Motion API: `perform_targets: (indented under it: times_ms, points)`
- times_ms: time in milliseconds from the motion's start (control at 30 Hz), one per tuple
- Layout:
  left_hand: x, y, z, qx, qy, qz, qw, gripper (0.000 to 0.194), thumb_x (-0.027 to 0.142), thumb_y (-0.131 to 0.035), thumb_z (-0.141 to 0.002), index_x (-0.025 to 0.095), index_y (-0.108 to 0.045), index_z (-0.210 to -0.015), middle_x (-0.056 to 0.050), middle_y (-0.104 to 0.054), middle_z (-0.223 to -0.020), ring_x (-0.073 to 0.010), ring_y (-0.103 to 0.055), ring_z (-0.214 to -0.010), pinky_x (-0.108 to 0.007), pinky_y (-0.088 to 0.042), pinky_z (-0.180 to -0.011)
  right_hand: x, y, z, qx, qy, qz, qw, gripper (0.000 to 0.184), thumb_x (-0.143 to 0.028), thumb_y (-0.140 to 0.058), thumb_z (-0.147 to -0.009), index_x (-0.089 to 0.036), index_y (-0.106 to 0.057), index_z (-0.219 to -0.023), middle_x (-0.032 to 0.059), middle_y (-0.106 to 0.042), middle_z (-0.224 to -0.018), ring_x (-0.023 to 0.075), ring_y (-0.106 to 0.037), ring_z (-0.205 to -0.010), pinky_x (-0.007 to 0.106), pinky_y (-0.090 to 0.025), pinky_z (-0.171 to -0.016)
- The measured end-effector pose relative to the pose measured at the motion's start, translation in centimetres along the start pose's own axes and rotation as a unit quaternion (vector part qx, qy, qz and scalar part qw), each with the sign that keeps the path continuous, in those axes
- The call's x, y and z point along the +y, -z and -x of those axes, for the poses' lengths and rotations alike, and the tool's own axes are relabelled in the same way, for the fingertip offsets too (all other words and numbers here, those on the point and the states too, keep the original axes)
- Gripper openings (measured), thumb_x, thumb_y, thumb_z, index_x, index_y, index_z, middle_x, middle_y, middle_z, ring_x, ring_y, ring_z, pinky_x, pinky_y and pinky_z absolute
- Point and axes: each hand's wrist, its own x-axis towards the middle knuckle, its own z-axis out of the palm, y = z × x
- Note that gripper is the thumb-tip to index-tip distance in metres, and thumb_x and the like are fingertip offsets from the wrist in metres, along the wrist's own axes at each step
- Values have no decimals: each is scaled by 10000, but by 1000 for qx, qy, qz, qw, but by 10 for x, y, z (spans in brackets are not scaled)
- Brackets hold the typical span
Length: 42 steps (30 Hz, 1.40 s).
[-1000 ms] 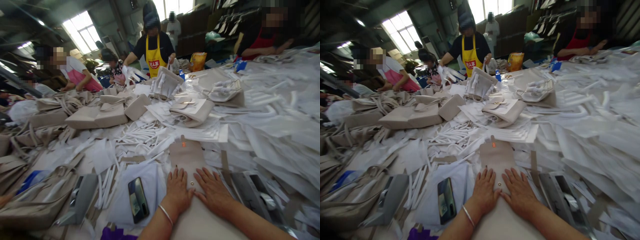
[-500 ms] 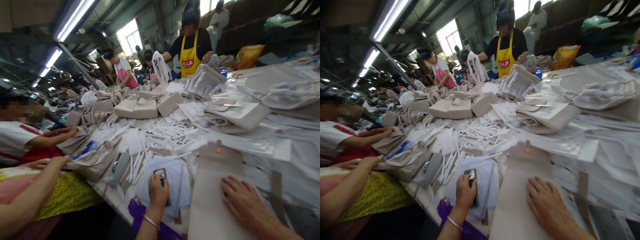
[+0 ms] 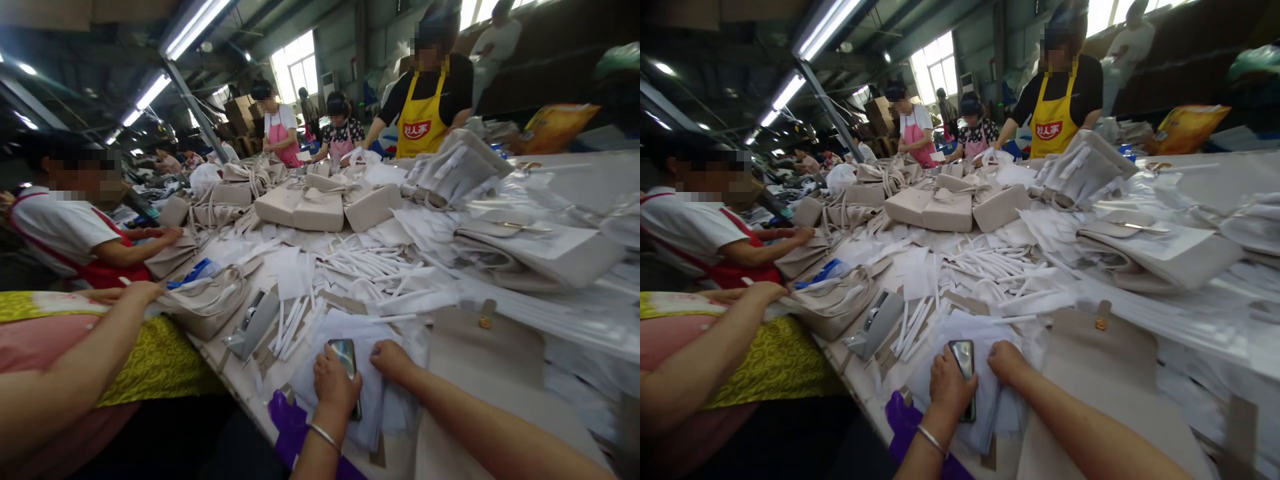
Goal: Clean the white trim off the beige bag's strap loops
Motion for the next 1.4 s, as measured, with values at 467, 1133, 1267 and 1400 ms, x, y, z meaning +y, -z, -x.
perform_targets:
  times_ms: [467,1133,1267,1400]
  points:
    - [-16,59,-16,32,-49,17,998,806,394,-679,-758,63,-375,-1426,-184,-574,-1172,-324,-591,-1140,-381,-445,-1023,25,73,61,25,-125,-211,969,73,-229,-507,-755,-200,-555,-707,-51,-475,-526,117,-449,-468,240,-314,-458]
    - [171,72,28,-103,-600,113,785,215,251,-509,-941,221,-718,-904,-81,-704,-950,-224,-635,-967,-356,-510,-930,197,140,186,88,-80,-266,957,316,-488,-603,-739,-176,-582,-696,-35,-528,-598,124,-437,-582,254,-324,-563]
    - [213,60,46,-244,-727,-13,642,215,171,-520,-909,220,-723,-856,-73,-726,-960,-212,-651,-967,-328,-504,-941,208,154,177,46,-55,-221,973,262,-413,-611,-731,-173,-574,-632,-54,-495,-558,108,-410,-564,239,-305,-543]
    - [224,33,54,-273,-721,-36,636,229,239,-644,-851,213,-712,-1069,-101,-703,-1177,-261,-634,-1106,-365,-493,-1017,217,171,163,17,-51,-157,986,193,-325,-629,-711,-169,-607,-599,-60,-492,-527,111,-436,-553,228,-326,-534]
